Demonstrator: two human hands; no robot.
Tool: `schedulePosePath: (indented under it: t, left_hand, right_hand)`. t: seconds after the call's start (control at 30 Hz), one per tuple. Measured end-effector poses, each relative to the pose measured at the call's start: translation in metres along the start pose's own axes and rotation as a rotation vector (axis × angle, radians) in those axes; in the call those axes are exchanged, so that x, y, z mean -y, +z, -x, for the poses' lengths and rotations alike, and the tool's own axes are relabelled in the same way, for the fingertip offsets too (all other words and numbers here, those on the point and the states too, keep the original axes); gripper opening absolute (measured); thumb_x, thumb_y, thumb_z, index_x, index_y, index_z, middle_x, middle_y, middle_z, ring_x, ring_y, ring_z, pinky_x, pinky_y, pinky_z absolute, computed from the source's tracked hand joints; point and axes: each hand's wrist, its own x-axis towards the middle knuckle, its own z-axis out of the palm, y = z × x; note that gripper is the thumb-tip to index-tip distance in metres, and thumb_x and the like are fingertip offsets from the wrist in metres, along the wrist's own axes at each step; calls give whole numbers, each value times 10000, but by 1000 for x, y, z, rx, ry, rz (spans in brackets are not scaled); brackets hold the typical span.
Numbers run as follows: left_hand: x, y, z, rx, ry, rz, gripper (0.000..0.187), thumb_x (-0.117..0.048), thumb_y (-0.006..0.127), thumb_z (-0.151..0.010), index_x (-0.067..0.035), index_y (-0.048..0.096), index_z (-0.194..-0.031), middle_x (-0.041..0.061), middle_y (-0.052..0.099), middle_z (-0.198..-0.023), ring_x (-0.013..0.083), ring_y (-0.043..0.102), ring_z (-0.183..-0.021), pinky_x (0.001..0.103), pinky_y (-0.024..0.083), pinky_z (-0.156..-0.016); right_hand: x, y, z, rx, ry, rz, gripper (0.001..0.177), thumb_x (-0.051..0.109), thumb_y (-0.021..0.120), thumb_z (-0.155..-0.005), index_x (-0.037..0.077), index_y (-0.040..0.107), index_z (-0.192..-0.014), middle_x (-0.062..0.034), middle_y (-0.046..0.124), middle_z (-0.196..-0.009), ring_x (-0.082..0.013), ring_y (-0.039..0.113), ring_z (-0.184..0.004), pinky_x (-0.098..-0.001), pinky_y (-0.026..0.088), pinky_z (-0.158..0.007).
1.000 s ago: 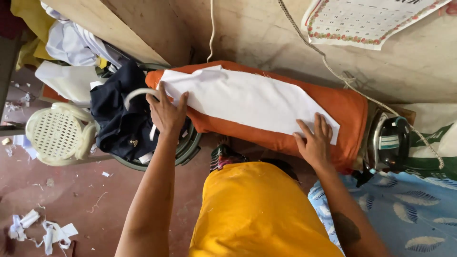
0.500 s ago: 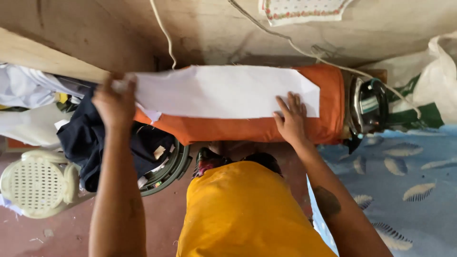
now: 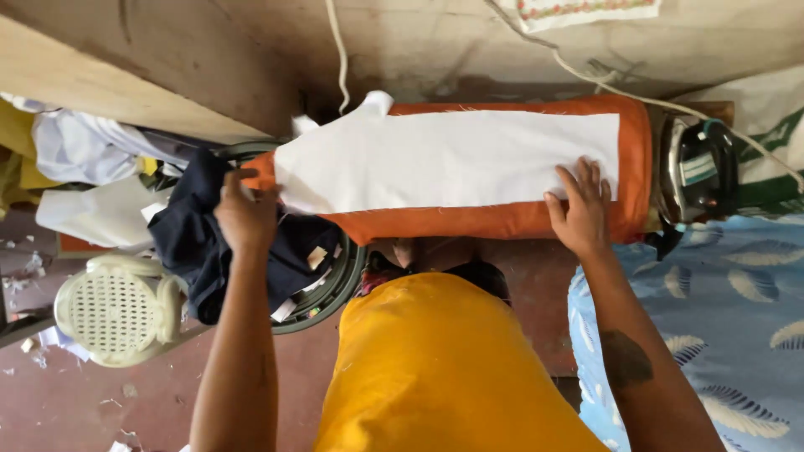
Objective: Ironing small white fabric pieces on a padded board using an electric iron in a sewing factory.
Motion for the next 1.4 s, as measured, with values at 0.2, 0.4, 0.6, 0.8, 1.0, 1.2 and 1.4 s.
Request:
schedulePosePath:
  t: [0.2, 0.4, 0.6, 0.8, 1.0, 1.2, 1.4]
  left_hand:
    - [-38, -47, 29, -70, -28, 317, 311, -272, 659, -924, -297, 683, -1233, 16, 754, -867, 268, 749, -854, 450, 588, -763]
    - [-162, -98, 84, 512, -292, 1698, 578, 39, 402, -895, -47, 544, -1449, 198, 711, -1207, 309, 754, -1031, 378, 630, -870]
    - [-221, -81, 126, 645, -20, 1918, 565, 74, 413, -1038, -71, 380, -1583, 273, 599, -1421, 379, 626, -1298, 475, 556, -1092]
    - [-206, -35, 131, 285, -125, 1531, 478, 63, 562, -1017, -83, 529, -1471, 95, 697, -875, 227, 765, -897, 421, 685, -918]
    - [-242, 2, 173, 143, -354, 1386, 485, 63, 691, -940, -85, 582, -1388, 122, 706, -792, 258, 772, -828, 422, 696, -831]
    - [-256, 22, 200, 104, -355, 1204, 507, 26, 751, -919, -71, 569, -1383, 144, 715, -782, 283, 789, -803, 380, 701, -749]
    - [-251, 31, 190, 135, -339, 894, 180, -116, 852, -851, -39, 737, -967, 138, 749, -780, 187, 767, -692, 271, 639, -623]
  right_hand:
    - [13, 7, -2, 84, 110, 44, 518, 381, 738, -970, 163, 652, -1432, -279, 602, -1459, -473, 501, -1404, -664, 386, -1080]
    - [184, -93, -83, 186, 106, -881, 394, 179, 769, -901, 114, 715, -1286, -119, 721, -1283, -276, 637, -1271, -404, 507, -1049]
    - [227, -133, -113, 524, -5, -1215, 119, 156, 679, -987, 61, 729, -938, -77, 779, -686, -157, 784, -689, -310, 637, -690]
    - [90, -134, -106, 692, 81, -1058, 169, 146, 634, -1015, 39, 737, -932, -95, 737, -666, -142, 701, -713, -328, 578, -783]
    - [-3, -139, -102, 727, 180, -1007, 86, 90, 663, -996, 9, 670, -967, -141, 733, -691, -186, 691, -719, -354, 551, -801]
    - [-59, -126, -100, 660, 197, -862, 86, 166, 718, -992, 82, 735, -1004, -89, 755, -768, -153, 698, -754, -307, 539, -764]
    - [-85, -100, -85, 541, 313, -866, 75, 162, 744, -971, 126, 757, -1036, -56, 698, -730, -121, 666, -707, -278, 547, -726]
